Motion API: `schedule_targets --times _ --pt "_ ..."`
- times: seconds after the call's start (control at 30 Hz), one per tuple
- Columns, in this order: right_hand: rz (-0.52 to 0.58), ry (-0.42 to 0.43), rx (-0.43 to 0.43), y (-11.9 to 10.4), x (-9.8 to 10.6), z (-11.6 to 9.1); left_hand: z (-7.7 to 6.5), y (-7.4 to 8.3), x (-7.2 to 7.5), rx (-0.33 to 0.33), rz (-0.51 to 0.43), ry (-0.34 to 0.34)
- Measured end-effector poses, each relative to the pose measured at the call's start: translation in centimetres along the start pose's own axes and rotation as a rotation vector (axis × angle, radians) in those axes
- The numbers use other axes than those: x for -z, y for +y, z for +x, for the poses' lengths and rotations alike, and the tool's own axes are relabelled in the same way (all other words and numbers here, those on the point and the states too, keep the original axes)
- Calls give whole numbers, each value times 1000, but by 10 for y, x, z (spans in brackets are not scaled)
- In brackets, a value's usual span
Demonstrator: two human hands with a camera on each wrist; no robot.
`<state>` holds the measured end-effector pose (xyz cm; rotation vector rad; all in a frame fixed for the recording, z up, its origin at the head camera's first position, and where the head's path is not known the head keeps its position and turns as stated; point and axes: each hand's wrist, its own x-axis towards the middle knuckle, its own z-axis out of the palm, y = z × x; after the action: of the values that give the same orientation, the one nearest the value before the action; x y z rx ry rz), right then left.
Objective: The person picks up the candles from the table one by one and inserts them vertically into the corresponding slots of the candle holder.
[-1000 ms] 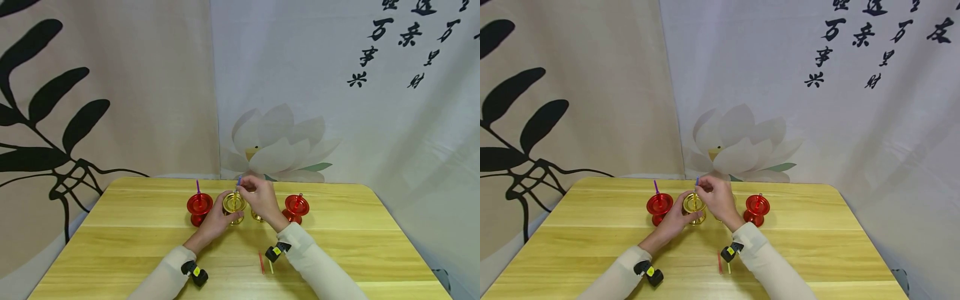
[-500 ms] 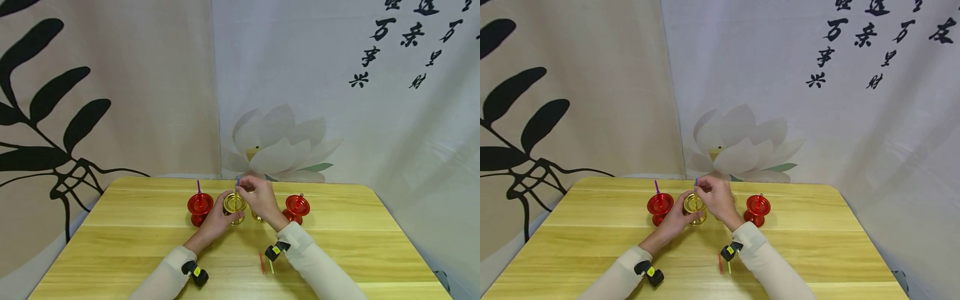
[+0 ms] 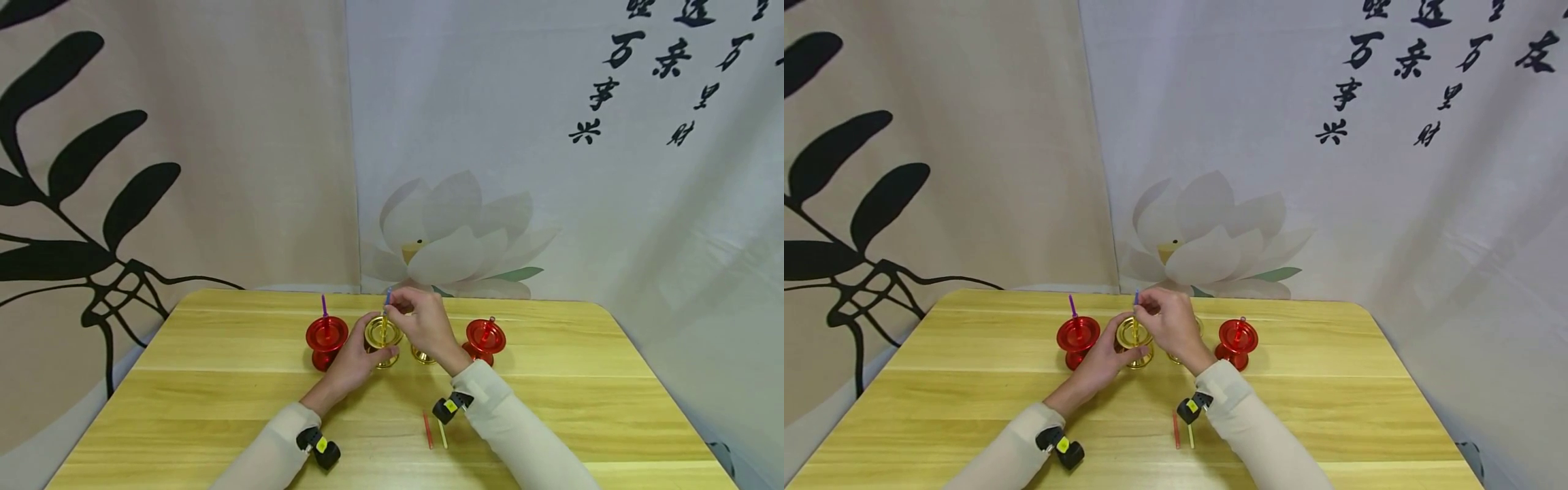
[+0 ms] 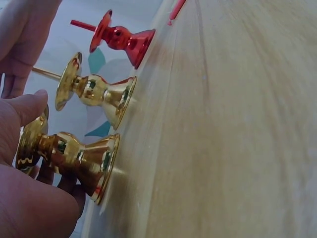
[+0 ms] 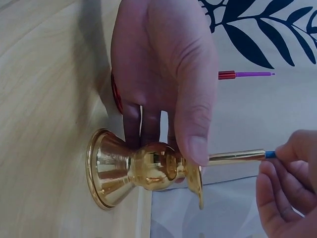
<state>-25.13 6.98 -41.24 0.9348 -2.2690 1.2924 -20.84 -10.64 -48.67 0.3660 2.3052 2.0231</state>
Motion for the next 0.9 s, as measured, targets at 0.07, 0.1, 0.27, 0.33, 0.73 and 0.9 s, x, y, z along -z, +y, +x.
schedule_targets --times 0.07,0.1,0.27,0.33,0.73,0.9 --pt "-3 -7 5 0 1 1 0 1 -1 14 -9 5" --pt "-5 -11 6 0 1 1 0 1 -1 14 -11 6" --pt "-8 -29 22 0 3 2 1 0 -2 17 -13 14" --pt "-5 -34 21 0 3 3 1 0 -1 15 -13 15" --pt "-21 -67 -1 -2 7 4 3 -14 1 -20 15 11" --pt "-27 -70 1 0 6 4 3 -12 0 9 9 20"
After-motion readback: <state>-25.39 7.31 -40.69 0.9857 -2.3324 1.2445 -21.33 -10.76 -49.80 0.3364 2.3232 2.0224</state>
